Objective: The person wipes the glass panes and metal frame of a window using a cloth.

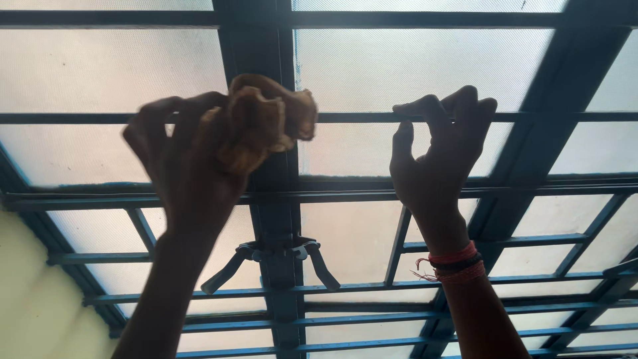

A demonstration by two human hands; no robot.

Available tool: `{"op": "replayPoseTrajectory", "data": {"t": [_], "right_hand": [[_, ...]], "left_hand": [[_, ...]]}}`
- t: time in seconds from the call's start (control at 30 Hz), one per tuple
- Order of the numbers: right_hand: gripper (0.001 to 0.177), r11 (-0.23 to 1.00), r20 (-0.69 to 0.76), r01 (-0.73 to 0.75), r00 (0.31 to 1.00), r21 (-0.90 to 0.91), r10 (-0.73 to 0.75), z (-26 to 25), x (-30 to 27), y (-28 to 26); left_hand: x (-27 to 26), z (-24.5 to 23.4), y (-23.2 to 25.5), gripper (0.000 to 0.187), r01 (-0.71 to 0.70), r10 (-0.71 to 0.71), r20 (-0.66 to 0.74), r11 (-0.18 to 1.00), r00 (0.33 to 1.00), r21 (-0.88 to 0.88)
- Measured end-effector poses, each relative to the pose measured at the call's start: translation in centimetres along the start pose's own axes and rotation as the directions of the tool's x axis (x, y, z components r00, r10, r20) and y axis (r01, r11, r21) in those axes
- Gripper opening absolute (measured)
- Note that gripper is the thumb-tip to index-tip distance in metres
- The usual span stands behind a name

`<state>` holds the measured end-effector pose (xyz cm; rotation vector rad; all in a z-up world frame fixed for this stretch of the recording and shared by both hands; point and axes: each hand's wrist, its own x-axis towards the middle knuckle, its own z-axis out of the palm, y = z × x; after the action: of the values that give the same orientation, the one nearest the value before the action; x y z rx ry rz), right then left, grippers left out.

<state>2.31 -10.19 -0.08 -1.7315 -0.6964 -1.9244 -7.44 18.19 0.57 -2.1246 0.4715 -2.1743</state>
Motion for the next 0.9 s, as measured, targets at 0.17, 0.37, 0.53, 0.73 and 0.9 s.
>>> {"op": "replayPoseTrajectory", "data": {"t": [0.17,0.37,0.53,0.73,0.9], "right_hand": [[0.012,1.0,0.01,-0.007,1.0,-0.01,0.007,-0.1,-0.1,-0.1],[0.016,1.0,0.046,0.003,0.999,-0.009,-0.002,-0.6,-0.1,-0.1],[0.017,1.0,0.056,-0.004,0.998,-0.003,0.004,-0.6,-0.2,0.0],[0.02,1.0,0.049,-0.012,0.999,-0.002,0.012,-0.4,-0.3,0.0],[0.02,1.0,0.048,-0.015,0.999,-0.008,0.015,-0.2,-0.6,0.2]], "left_hand": [[0.6,1.2,2.1,0.052,-0.021,0.025,0.045,0.996,0.999,-0.083],[0.6,1.7,2.3,0.042,-0.005,0.005,0.002,0.997,1.0,-0.08],[-0.7,1.0,0.1,0.036,0.036,-0.036,-0.028,0.999,0.999,-0.027],[-1.4,-1.1,-2.8,0.032,0.034,-0.031,-0.035,0.994,0.999,0.101],[-1.8,-2.3,-4.8,0.032,0.026,-0.021,-0.03,0.984,0.999,0.178]]}}
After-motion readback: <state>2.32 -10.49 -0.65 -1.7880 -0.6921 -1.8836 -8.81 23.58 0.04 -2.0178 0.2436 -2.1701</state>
